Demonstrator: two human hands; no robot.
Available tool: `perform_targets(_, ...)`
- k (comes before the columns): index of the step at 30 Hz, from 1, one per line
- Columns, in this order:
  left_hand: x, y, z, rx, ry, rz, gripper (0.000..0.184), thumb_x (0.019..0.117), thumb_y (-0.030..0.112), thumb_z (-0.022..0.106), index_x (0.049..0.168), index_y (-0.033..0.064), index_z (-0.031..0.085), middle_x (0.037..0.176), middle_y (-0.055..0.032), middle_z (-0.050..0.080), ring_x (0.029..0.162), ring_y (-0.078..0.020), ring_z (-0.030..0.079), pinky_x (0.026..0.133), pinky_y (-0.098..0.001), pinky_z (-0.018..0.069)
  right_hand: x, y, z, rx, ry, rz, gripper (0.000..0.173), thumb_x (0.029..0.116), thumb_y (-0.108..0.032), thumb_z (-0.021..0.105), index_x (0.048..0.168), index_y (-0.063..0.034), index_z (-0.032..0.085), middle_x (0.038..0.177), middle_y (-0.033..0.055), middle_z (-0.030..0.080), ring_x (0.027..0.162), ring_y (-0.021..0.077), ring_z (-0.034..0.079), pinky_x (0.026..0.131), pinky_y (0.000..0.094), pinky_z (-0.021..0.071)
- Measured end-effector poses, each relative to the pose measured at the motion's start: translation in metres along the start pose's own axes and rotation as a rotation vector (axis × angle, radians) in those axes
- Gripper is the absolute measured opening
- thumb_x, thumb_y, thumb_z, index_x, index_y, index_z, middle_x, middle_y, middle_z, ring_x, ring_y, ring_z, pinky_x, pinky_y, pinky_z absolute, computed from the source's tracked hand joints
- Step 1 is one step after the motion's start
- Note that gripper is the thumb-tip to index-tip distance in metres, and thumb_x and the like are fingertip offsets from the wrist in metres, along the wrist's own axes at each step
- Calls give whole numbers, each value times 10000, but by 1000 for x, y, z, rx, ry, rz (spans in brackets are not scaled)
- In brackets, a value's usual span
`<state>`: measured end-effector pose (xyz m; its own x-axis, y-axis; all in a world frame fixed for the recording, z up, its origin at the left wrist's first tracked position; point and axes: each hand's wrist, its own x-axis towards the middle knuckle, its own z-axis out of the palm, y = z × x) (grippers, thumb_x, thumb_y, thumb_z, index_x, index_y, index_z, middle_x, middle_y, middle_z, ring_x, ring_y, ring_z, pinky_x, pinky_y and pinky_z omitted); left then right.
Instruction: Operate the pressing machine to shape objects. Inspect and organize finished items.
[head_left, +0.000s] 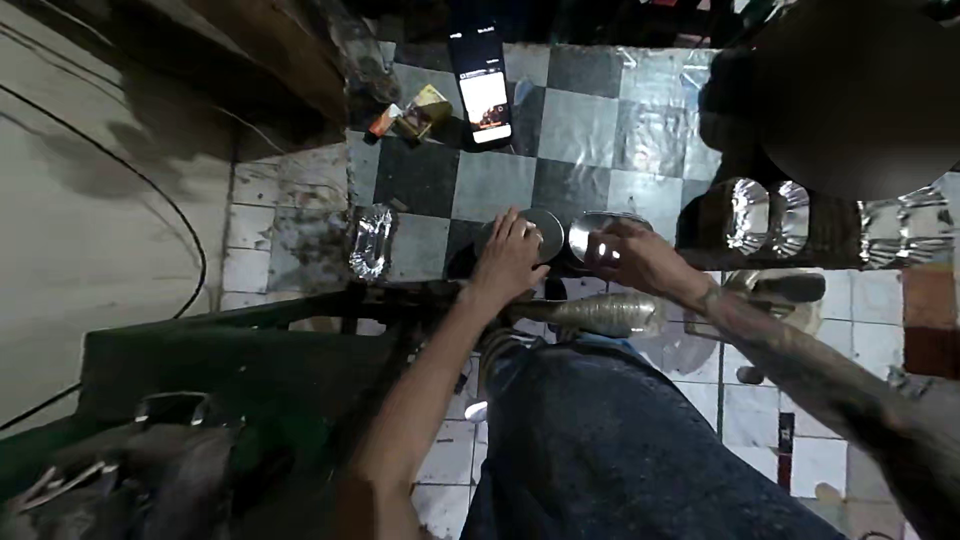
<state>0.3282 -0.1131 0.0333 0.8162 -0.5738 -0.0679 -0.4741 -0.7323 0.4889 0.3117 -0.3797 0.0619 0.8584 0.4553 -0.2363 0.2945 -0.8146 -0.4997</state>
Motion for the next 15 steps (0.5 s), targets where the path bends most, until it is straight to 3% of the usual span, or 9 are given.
perform_targets(2,5,-6,-8,-96,-78,-21,279,925,247,758,1092,24,744,1277,-215,665,1418,-436,450,1217,-560,315,16,21,-6,12,-108,-117,370,843,-265,834,1167,-102,763,1189,162,693,1131,327,658,973,515,543)
perform_targets(3,7,-12,-18,-157,-121,-19,230,947,256,739,1066,62,774,1255,-180,696,1395,-409,490,1182,-549,372,25,27,-15,50,-167,-160,339,833,-241,847,1142,-117,785,1156,146,714,1095,308,676,967,496,547)
perform_targets(5,12,-23,-37,-231,-246,-32,238,989,318,682,1059,133,815,1280,-94,718,1388,-335,529,1139,-529,427,36,26,-36,157,-316,-118,317,837,-219,865,1129,-115,799,1152,136,730,1042,295,696,960,503,545)
perform_targets(7,20,-28,-51,-204,-375,-81,284,1022,378,623,1081,178,816,1341,-12,696,1393,-256,538,1131,-499,440,50,39,-39,196,-402,-113,327,838,-302,863,1125,-156,806,1131,88,739,1011,240,704,944,482,559)
perform_targets(9,28,-28,-52,-120,-450,-75,318,1042,388,585,1126,168,799,1364,-15,683,1396,-264,534,1133,-501,437,56,49,-33,203,-406,-160,311,869,-328,832,1128,-157,808,1106,81,744,995,222,705,919,467,566)
perform_targets(11,25,-22,-36,-45,-335,6,276,1013,309,626,1184,144,766,1243,-97,719,1289,-329,600,1071,-530,481,46,45,-27,166,-358,-177,271,903,-275,797,1136,-136,800,1114,102,725,1000,238,696,913,452,571)
perform_targets(12,18,-13,-25,-11,-247,22,318,970,247,673,1255,113,720,1218,-169,691,1274,-392,582,1070,-557,470,35,37,-22,125,-299,-168,261,905,-231,786,1135,-108,792,1126,132,710,1031,277,682,935,477,558)
perform_targets(13,12,-5,-14,33,-144,21,395,910,188,720,1290,82,690,1220,-225,663,1283,-441,550,1092,-574,439,24,31,-13,68,-208,-159,276,896,-210,780,1141,-83,782,1141,159,697,1066,316,668,959,508,548)
perform_targets(15,0,1,5,135,19,30,432,921,147,720,1339,54,662,1316,-261,633,1372,-488,482,1182,-591,354,6,21,11,-24,-17,-162,310,918,-190,726,1193,-50,745,1186,202,667,1128,369,642,981,533,534)
